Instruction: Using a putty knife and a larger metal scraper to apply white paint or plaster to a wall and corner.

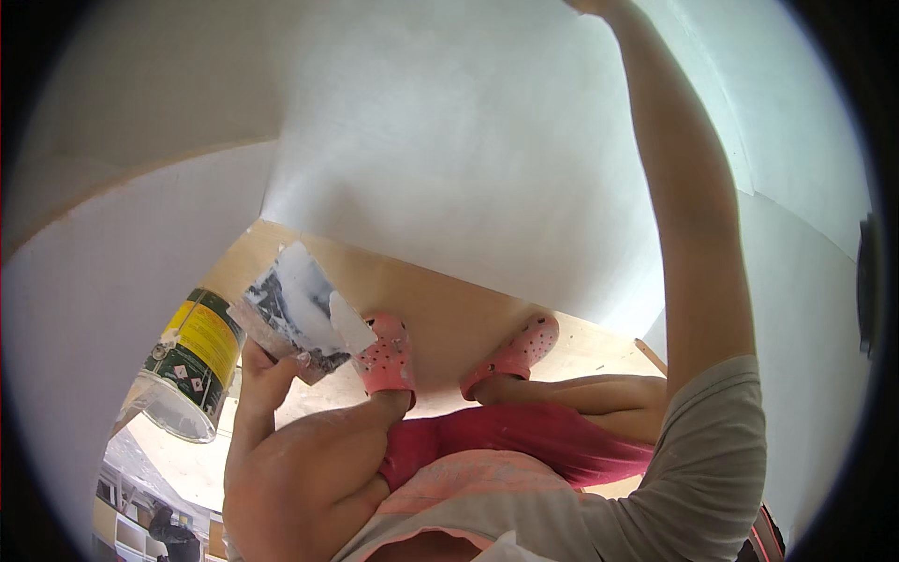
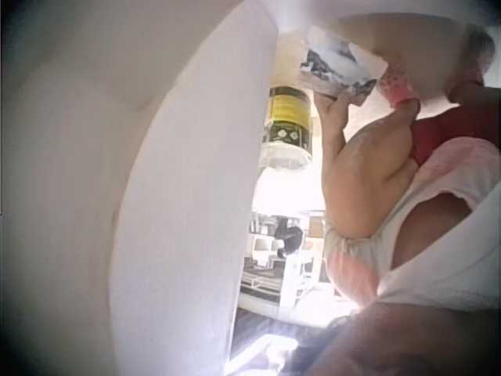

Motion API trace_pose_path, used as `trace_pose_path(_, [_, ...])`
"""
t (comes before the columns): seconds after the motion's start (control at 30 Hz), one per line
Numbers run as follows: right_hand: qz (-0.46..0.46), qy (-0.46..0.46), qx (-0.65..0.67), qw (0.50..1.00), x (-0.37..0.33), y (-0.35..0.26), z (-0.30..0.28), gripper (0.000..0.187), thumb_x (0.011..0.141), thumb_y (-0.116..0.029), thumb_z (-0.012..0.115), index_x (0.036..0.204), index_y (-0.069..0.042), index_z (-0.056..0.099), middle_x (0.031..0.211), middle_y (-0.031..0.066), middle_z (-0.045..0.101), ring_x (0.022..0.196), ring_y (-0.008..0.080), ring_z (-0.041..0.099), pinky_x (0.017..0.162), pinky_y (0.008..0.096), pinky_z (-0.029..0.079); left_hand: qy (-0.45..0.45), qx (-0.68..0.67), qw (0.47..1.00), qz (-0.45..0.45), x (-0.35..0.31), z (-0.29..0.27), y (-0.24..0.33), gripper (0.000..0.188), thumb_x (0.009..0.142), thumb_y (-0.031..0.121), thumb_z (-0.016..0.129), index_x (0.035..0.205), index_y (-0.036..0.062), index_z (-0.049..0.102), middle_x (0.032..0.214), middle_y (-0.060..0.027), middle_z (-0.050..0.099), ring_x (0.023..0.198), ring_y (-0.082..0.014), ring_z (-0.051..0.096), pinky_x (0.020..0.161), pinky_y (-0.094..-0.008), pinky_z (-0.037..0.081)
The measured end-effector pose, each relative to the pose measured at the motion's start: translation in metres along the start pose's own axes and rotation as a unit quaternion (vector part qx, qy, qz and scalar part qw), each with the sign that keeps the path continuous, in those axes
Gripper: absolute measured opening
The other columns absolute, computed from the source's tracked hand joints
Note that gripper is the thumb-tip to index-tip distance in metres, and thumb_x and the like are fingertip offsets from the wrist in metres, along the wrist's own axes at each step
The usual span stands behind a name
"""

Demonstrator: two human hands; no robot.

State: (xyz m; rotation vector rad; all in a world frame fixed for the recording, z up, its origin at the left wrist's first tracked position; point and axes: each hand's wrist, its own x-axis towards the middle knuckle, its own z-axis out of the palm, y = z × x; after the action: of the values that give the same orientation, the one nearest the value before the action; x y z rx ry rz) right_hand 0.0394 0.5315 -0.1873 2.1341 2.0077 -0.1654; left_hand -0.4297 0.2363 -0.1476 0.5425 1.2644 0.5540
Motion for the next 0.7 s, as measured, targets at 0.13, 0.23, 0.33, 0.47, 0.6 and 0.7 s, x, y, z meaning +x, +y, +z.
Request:
trace_pose_path(0.13, [-0.030,-0.048,0.064,0.996,-0.081,-0.061,0.023,0.034,0.075,-0.007,0.043,0.105,-0.012,0.059,0.090,0.0205,0.059,0.087,0.0354,0.055,0.079,0.0372,0.045,-0.030,0.030,0.999,0.013,0.017,0.003,-0.003,0.053,0.062,-0.009,0.054,0.112,-0.0028,0.041,0.101,-0.0096,0.056,0.092,-0.0180,0.054,0.081,-0.0302,0.043])
trace_pose_path(0.23, [-0.061,-0.126,0.096,0.985,-0.166,-0.126,0.020,0.042,0.068,-0.007,0.043,0.107,-0.015,0.059,0.091,0.0143,0.061,0.086,0.0303,0.057,0.077,0.0392,0.045,-0.046,0.035,0.998,0.035,0.020,0.001,0.003,0.054,0.062,-0.009,0.053,0.114,-0.0026,0.040,0.104,-0.0097,0.055,0.095,-0.0183,0.053,0.083,-0.0309,0.042])
trace_pose_path(0.33, [-0.140,-0.150,0.151,0.967,-0.255,-0.169,0.030,0.026,0.068,-0.007,0.047,0.091,-0.011,0.059,0.090,0.0084,0.061,0.089,0.0263,0.055,0.075,0.0392,0.045,-0.069,0.028,0.995,0.068,0.024,0.007,0.004,0.054,0.063,-0.009,0.052,0.116,-0.0028,0.039,0.108,-0.0111,0.053,0.099,-0.0194,0.052,0.086,-0.0320,0.041])
trace_pose_path(0.47, [-0.240,-0.149,0.158,0.946,-0.317,-0.190,0.034,0.023,0.069,-0.009,0.050,0.089,-0.006,0.059,0.092,0.0094,0.061,0.088,0.0259,0.055,0.076,0.0392,0.045,-0.085,-0.043,0.989,0.109,0.017,0.021,0.011,0.058,0.062,-0.006,0.050,0.118,-0.0015,0.036,0.107,-0.0124,0.052,0.095,-0.0236,0.055,0.080,-0.0349,0.045])
trace_pose_path(0.6, [-0.137,-0.039,0.331,0.933,-0.309,-0.162,-0.011,0.026,0.070,-0.012,0.053,0.094,-0.007,0.060,0.095,0.0111,0.060,0.088,0.0250,0.055,0.079,0.0382,0.044,-0.077,-0.121,0.985,0.102,0.007,0.021,0.014,0.058,0.063,-0.005,0.049,0.119,-0.0013,0.036,0.106,-0.0131,0.053,0.095,-0.0239,0.055,0.080,-0.0352,0.046])
trace_pose_path(0.7, [-0.124,0.130,0.464,0.867,-0.324,-0.166,-0.033,0.032,0.069,-0.010,0.055,0.100,-0.007,0.059,0.097,0.0113,0.060,0.092,0.0241,0.054,0.081,0.0359,0.044,-0.100,-0.193,0.973,0.081,0.005,0.040,0.015,0.056,0.063,-0.006,0.048,0.118,-0.0010,0.037,0.105,-0.0136,0.053,0.094,-0.0230,0.055,0.080,-0.0351,0.046])
